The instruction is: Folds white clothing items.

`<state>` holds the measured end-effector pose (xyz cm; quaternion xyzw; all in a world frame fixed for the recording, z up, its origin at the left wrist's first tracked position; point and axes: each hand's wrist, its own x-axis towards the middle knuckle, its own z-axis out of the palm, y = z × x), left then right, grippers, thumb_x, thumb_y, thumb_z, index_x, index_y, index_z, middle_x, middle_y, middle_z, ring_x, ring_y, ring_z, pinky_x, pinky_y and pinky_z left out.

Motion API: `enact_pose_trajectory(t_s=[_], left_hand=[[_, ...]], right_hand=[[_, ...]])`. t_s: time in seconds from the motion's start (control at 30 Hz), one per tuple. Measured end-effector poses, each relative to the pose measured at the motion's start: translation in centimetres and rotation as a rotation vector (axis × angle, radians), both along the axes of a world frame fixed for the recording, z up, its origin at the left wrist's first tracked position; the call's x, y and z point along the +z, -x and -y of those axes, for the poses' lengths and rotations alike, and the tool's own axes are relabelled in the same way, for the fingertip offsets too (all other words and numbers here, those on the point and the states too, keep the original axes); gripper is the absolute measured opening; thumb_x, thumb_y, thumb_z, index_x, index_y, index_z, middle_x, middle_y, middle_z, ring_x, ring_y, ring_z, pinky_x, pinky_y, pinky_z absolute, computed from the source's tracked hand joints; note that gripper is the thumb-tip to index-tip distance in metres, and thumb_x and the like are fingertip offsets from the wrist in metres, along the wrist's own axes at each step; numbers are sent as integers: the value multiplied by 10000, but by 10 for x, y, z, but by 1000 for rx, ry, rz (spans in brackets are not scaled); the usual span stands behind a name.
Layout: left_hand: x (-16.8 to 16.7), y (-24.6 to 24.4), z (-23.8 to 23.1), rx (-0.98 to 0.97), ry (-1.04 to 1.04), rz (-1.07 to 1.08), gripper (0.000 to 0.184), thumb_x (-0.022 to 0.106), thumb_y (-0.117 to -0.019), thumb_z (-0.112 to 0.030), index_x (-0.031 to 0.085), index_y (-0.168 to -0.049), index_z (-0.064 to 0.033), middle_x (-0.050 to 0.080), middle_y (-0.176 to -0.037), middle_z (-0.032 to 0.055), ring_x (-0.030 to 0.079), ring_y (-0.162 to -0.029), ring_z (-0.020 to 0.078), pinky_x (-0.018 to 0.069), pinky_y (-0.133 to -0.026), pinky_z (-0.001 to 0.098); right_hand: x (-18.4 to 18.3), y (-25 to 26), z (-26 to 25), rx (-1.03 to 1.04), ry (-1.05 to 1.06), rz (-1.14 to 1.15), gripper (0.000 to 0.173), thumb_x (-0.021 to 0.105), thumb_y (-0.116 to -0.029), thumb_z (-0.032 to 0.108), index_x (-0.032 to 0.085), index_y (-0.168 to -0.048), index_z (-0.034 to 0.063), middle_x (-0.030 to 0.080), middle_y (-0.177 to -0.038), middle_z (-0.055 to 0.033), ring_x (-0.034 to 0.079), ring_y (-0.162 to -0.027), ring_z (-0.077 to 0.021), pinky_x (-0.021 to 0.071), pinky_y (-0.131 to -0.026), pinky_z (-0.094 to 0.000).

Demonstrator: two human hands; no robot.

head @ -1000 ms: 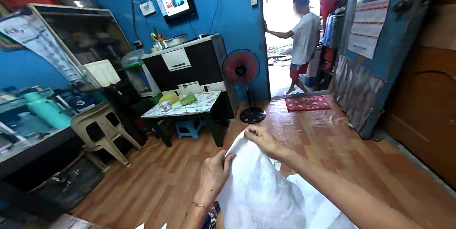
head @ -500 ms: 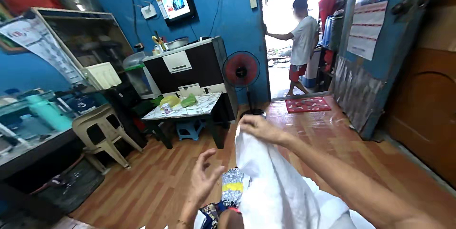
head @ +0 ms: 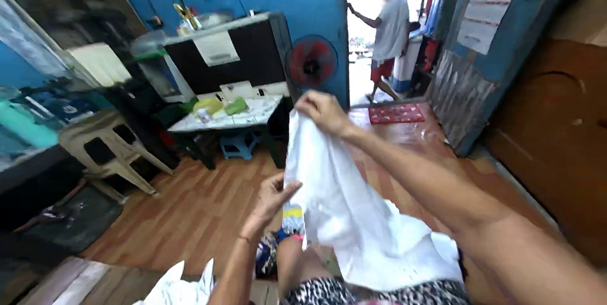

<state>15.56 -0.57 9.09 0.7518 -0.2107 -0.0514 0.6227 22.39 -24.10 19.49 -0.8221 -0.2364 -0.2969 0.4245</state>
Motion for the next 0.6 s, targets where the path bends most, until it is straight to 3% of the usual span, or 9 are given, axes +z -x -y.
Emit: enact_pose_trajectory(t_s=[0.07,0.17,0.3,0.4,0.47,0.53,0.6], left_hand=[[1,1,-13,46,-74,-21,117,684,-936,-25,690,-1048,5,714,-820,-14,666,-710,47,579,-688,232],[3,1,-33,117,-169,4,117,678,-964,-77,694,-1077,-50,704,-881,-31,643,-745,22,564,-715,223],[2,-8,-46,253,36,-34,122,608,-1027,-193,629,-1138,-148,653,-912,-78,618,-720,8,560,-687,207],[-3,-8,-34,363,143,-53,176,526,-1072,-298,575,-1209,-199,579,-893,-80,562,-692,0,512,-642,183],[-3,-12,-22,457,107,-9,265,463,-1096,-319,550,-1288,-158,606,-984,-24,611,-797,38,541,-728,246],[-5,-17,-11,529,-33,91,329,411,-1111,-293,540,-1299,-56,611,-1022,51,608,-832,69,536,-773,294],[-13,-16,-15,456,-172,211,338,401,-1116,-302,555,-1259,-38,605,-950,61,589,-763,69,528,-723,280]], right_hand=[[12,-12,11,-41,20,3,266,572,-1045,197,694,-1132,-22,726,-1061,-152,703,-998,-232,549,-942,-433],[18,-24,24,-34,91,45,224,601,-1023,188,702,-1101,5,730,-1017,-113,703,-949,-183,549,-914,-389],[18,-31,39,-72,233,48,232,609,-1018,219,737,-1093,42,745,-1035,-100,706,-994,-197,535,-947,-408],[1,-27,45,-120,154,-90,227,580,-1034,228,714,-1097,57,724,-1045,-81,684,-1003,-164,522,-958,-379],[-9,-30,45,-146,73,-108,225,566,-1040,230,696,-1087,52,712,-1034,-83,679,-985,-161,527,-934,-373],[-16,-30,45,-178,15,-131,225,543,-1053,223,674,-1097,46,699,-1038,-88,676,-977,-165,531,-925,-379],[-16,-29,49,-248,-6,-164,244,515,-1063,224,661,-1133,42,699,-1072,-97,678,-1009,-176,530,-947,-390]])
